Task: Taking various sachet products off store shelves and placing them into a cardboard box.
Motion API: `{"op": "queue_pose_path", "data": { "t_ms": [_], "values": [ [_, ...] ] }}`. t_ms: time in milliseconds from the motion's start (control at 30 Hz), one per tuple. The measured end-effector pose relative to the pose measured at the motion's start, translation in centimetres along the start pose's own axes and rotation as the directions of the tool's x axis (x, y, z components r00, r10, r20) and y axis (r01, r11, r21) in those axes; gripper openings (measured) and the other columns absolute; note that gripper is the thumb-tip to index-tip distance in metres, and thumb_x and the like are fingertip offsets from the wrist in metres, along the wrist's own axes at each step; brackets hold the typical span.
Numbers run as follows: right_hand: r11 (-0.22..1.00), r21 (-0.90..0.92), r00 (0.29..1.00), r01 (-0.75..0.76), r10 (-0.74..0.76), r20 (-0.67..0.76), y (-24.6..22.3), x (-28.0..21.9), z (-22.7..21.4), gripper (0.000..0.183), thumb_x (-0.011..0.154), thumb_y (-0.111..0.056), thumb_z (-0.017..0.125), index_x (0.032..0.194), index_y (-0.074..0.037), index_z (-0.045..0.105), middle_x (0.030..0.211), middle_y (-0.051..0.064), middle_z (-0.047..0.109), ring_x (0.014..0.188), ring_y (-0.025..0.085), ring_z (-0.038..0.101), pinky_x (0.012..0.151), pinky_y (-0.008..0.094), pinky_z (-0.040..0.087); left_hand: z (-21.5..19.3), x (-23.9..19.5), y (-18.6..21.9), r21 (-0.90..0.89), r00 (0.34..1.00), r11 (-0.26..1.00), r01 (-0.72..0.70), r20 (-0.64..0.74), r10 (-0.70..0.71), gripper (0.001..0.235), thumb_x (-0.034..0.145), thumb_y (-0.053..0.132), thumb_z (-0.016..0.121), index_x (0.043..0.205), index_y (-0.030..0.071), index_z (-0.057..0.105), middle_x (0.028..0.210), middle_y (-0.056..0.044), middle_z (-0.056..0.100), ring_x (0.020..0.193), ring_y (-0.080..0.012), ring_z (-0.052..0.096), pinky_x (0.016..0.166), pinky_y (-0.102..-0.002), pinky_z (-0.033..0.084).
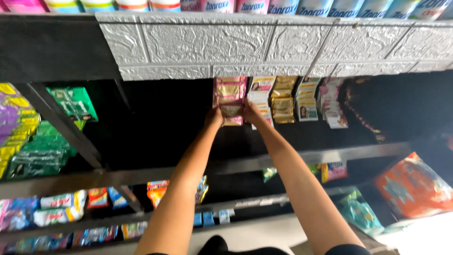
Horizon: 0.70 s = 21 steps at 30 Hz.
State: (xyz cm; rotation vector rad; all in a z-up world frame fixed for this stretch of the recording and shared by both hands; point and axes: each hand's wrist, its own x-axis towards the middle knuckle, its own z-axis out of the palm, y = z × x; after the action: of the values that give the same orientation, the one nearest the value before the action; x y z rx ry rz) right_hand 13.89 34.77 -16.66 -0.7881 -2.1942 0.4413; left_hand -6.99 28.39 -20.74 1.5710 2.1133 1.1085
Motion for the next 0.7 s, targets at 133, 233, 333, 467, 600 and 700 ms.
{"op": "queue_pose_path", "data": {
  "t_ms": [133, 233, 333, 467, 600, 700],
  "values": [
    [0.97, -0.036, 0.97, -0.242, 0.241, -0.043, -3.2, 0.8, -1.0, 0.057, 0.081, -0.024, 0.076, 0.124, -0.007, 0.045, 0.097, 0.025, 0.069, 0.086, 0.048, 0.066, 0.07, 0.054, 0.053, -2.7, -0.5, 3.2, -0.077, 0.987, 0.997, 0.015, -0.156, -0.027, 0.046, 0.103, 0.033, 0.051, 0.143, 0.01, 0.055, 0.119, -0.03, 0.068, 0.109, -0.0484, 0.064, 0.091, -0.054, 0.053],
    [0.954, -0.285, 0.982, -0.093, 0.039, -0.187, 3.6, 2.8, 2.4, 0.054, 0.084, -0.022, 0.076, 0.121, -0.001, 0.044, 0.099, 0.032, 0.066, 0.094, 0.055, 0.062, 0.076, 0.059, 0.052, -3.9, 0.0, 3.5, 0.218, 0.999, 0.976, -0.024, -0.037, 0.033, 0.044, 0.075, 0.018, 0.079, 0.116, 0.003, 0.071, 0.104, -0.024, 0.075, 0.101, -0.0385, 0.074, 0.088, -0.044, 0.06],
    [0.956, -0.271, 0.973, -0.113, 0.052, -0.223, 3.2, 3.4, 2.7, 0.052, 0.081, -0.021, 0.075, 0.12, -0.003, 0.045, 0.103, 0.032, 0.066, 0.096, 0.054, 0.063, 0.081, 0.058, 0.052, -6.4, -1.2, 4.6, 0.093, 0.995, 0.994, 0.056, 0.08, -0.063, 0.054, 0.073, 0.032, 0.087, 0.113, 0.0, 0.069, 0.099, -0.021, 0.075, 0.097, -0.0342, 0.076, 0.087, -0.041, 0.06],
    [0.88, -0.473, 0.957, -0.046, -0.098, -0.274, -8.0, -0.4, -3.2, 0.076, 0.07, -0.022, 0.078, 0.124, 0.011, 0.037, 0.131, 0.049, 0.038, 0.099, 0.056, 0.06, 0.081, 0.056, 0.053, -7.3, -2.3, 6.2, 0.109, 0.994, 0.991, 0.077, 0.064, -0.084, 0.061, 0.075, 0.037, 0.088, 0.12, 0.004, 0.064, 0.11, -0.019, 0.07, 0.104, -0.0334, 0.072, 0.089, -0.043, 0.059],
    [0.93, -0.366, 0.98, -0.006, -0.067, -0.187, -20.2, -3.3, -7.8, 0.07, 0.072, -0.017, 0.075, 0.13, 0.005, 0.043, 0.139, 0.04, 0.037, 0.105, 0.05, 0.058, 0.086, 0.054, 0.051, -7.4, -3.7, 7.5, 0.248, 0.996, 0.967, 0.066, -0.07, -0.05, 0.063, 0.082, 0.034, 0.083, 0.135, 0.013, 0.055, 0.133, -0.017, 0.061, 0.119, -0.0357, 0.065, 0.095, -0.049, 0.056],
    [0.908, -0.394, 0.989, 0.145, -0.121, 0.084, -16.2, -3.1, -4.8, 0.06, 0.072, -0.018, 0.074, 0.127, -0.004, 0.052, 0.132, 0.024, 0.052, 0.117, 0.04, 0.057, 0.096, 0.05, 0.047, -10.9, -9.6, 11.0, 0.302, 0.985, 0.943, -0.141, -0.055, 0.164, 0.062, 0.077, 0.033, 0.086, 0.13, 0.016, 0.057, 0.142, -0.015, 0.055, 0.132, -0.0354, 0.054, 0.105, -0.046, 0.051]
  ]
}}
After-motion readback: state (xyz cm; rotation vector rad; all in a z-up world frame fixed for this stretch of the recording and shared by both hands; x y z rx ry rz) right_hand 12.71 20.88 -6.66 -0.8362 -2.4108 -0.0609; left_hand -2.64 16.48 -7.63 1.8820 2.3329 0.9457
